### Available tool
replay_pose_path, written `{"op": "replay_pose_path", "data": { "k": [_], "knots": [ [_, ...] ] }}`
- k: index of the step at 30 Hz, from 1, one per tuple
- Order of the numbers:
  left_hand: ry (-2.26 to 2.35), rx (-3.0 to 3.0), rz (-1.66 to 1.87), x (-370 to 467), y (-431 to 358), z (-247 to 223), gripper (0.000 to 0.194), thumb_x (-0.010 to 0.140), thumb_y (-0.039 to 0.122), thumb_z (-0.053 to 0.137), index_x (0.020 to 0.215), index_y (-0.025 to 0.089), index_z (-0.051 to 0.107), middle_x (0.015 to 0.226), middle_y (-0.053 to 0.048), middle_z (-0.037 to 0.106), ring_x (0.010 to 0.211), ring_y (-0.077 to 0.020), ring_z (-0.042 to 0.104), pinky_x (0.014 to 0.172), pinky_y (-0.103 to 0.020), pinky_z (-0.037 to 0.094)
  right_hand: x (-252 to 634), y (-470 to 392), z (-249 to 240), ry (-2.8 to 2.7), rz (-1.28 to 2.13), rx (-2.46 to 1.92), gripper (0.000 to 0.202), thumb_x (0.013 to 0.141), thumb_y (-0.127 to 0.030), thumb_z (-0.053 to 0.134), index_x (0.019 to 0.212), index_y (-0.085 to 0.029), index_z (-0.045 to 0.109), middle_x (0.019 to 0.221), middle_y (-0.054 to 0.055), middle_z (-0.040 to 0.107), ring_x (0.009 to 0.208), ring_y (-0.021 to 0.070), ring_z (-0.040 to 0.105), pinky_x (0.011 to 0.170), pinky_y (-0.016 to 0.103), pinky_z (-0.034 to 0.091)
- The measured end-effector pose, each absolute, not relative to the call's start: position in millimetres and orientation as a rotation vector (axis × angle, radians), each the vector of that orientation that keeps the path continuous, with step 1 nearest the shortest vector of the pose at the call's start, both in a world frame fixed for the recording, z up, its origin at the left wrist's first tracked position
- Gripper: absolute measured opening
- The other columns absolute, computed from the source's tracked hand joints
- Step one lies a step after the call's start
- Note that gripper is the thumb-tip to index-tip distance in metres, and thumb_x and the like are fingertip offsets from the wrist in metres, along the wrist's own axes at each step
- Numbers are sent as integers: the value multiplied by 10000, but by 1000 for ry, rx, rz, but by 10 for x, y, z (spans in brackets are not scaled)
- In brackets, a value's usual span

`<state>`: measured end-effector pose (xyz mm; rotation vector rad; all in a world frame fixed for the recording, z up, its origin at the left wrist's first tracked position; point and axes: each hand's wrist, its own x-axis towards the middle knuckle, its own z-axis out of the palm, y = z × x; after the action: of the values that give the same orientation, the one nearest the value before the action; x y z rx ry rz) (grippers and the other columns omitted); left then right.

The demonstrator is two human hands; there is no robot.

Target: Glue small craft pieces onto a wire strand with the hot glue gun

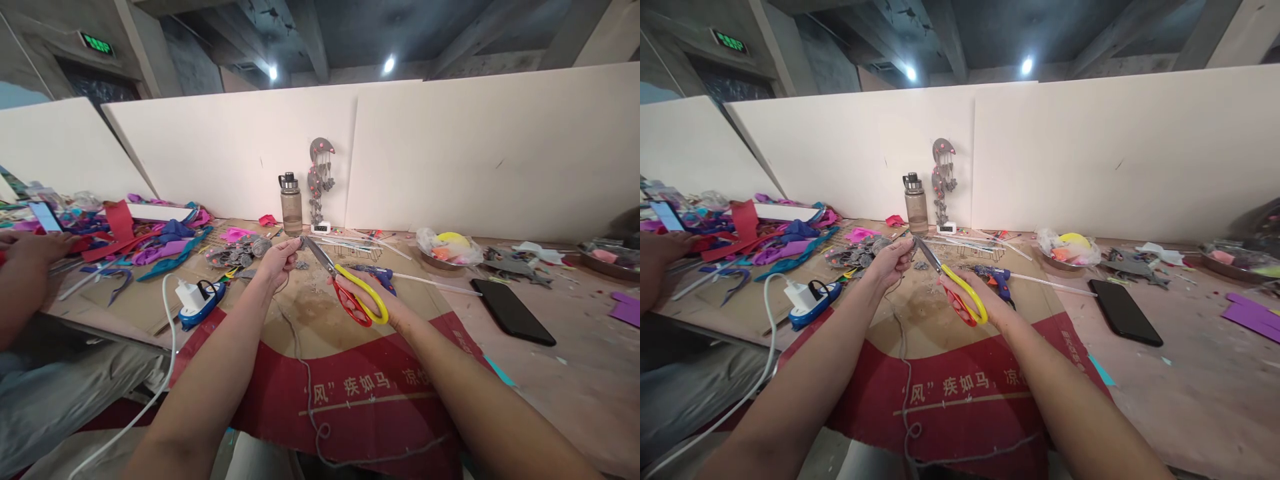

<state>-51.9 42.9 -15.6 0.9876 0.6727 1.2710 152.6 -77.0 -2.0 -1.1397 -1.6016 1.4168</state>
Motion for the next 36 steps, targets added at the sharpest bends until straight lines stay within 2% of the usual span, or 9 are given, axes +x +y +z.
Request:
{"op": "replay_pose_path", "data": {
  "k": [12, 19, 36],
  "knots": [
    [642, 1018, 1266, -522, 415, -151, 377, 535, 307, 861, 740, 102, 621, 645, 33, 518, 413, 14, 272, 340, -132, 113, 1546, -759, -52, -1582, 1542, -1102, 452, 870, -628, 454, 1017, -206, 517, 529, -63, 466, 317, 74, 374, 337, 214, 294],
    [634, 1020, 1252, -517, 377, -114, 373, 536, 298, 865, 737, 95, 626, 616, 48, 470, 421, 11, 276, 346, -128, 122, 1584, -693, -155, -1552, 1612, -1019, 504, 867, -649, 439, 1077, -198, 525, 508, -73, 467, 298, 71, 378, 305, 190, 287],
    [600, 1065, 1218, -520, 381, -121, 352, 568, 302, 852, 714, 103, 601, 605, 58, 411, 438, 7, 291, 343, -112, 136, 1605, -679, -207, -1518, 1682, -966, 491, 866, -633, 464, 1083, -197, 514, 511, -85, 468, 288, 53, 360, 282, 158, 291]
  ]
}}
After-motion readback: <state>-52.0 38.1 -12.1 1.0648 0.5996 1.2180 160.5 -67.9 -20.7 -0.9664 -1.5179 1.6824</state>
